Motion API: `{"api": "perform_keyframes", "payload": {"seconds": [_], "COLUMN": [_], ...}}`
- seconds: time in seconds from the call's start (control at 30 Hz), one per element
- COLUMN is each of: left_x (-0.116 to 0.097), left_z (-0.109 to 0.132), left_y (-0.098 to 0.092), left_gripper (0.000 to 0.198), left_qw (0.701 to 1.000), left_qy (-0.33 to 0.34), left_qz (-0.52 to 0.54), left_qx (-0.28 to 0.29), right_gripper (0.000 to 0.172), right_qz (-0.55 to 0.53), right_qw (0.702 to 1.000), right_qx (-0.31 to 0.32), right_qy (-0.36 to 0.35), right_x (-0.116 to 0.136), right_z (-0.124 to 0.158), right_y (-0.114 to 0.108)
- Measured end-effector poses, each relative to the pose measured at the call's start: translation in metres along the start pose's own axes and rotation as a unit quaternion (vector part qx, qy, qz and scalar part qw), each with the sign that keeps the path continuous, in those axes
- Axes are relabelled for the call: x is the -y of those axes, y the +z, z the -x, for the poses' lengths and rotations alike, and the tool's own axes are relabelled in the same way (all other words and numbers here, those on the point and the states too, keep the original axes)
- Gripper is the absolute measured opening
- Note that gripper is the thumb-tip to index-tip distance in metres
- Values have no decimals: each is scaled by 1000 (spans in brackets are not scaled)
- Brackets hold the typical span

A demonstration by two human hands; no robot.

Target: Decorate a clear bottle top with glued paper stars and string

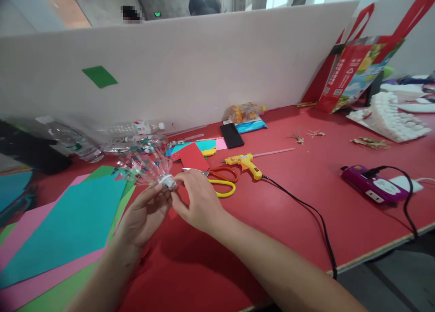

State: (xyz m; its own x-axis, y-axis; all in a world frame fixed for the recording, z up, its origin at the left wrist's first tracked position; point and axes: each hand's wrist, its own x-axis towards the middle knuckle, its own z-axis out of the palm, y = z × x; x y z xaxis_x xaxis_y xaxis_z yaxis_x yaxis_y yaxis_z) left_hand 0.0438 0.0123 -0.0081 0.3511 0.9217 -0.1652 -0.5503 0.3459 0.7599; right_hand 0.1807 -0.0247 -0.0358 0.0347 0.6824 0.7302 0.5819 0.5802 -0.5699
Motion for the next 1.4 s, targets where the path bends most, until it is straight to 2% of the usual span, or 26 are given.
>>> {"api": "perform_keyframes", "payload": {"seconds": [0.17,0.3,0.4,0.53,0.6,0.67,0.73,0.83,0.97,1.1,1.23,1.33,1.4], "left_x": [-8,-13,-14,-15,-16,-18,-21,-25,-30,-33,-31,-27,-24], "left_z": [7,9,5,2,4,8,11,13,11,6,-4,-11,-14], "left_y": [-5,-17,-29,-38,-38,-36,-34,-34,-36,-42,-50,-59,-63], "left_gripper": [31,31,28,22,22,25,28,31,26,23,21,22,23], "left_qw": [998,997,997,998,998,998,998,998,997,995,994,994,995], "left_qy": [5,28,35,55,58,57,55,58,74,96,96,80,73], "left_qz": [-2,-18,-21,-19,-18,-23,-30,-32,-24,-33,-36,-26,-24], "left_qx": [-56,-74,-71,-33,-26,-24,-14,1,-4,-12,-36,-63,-70], "right_gripper": [15,7,10,31,30,31,32,32,34,34,31,31,31], "right_qz": [58,148,243,332,345,340,321,268,193,138,106,135,172], "right_qw": [996,973,928,844,805,787,785,796,821,856,874,875,870], "right_qx": [36,98,116,148,177,198,205,198,163,133,169,191,199], "right_qy": [58,148,257,394,448,475,489,505,512,481,443,425,418], "right_x": [-2,-27,-58,-93,-103,-109,-112,-113,-108,-91,-77,-78,-82], "right_z": [-1,-11,-18,-19,-17,-15,-13,-12,-16,-23,-22,-16,-13], "right_y": [-1,-18,-54,-102,-111,-111,-107,-103,-109,-106,-85,-73,-74]}}
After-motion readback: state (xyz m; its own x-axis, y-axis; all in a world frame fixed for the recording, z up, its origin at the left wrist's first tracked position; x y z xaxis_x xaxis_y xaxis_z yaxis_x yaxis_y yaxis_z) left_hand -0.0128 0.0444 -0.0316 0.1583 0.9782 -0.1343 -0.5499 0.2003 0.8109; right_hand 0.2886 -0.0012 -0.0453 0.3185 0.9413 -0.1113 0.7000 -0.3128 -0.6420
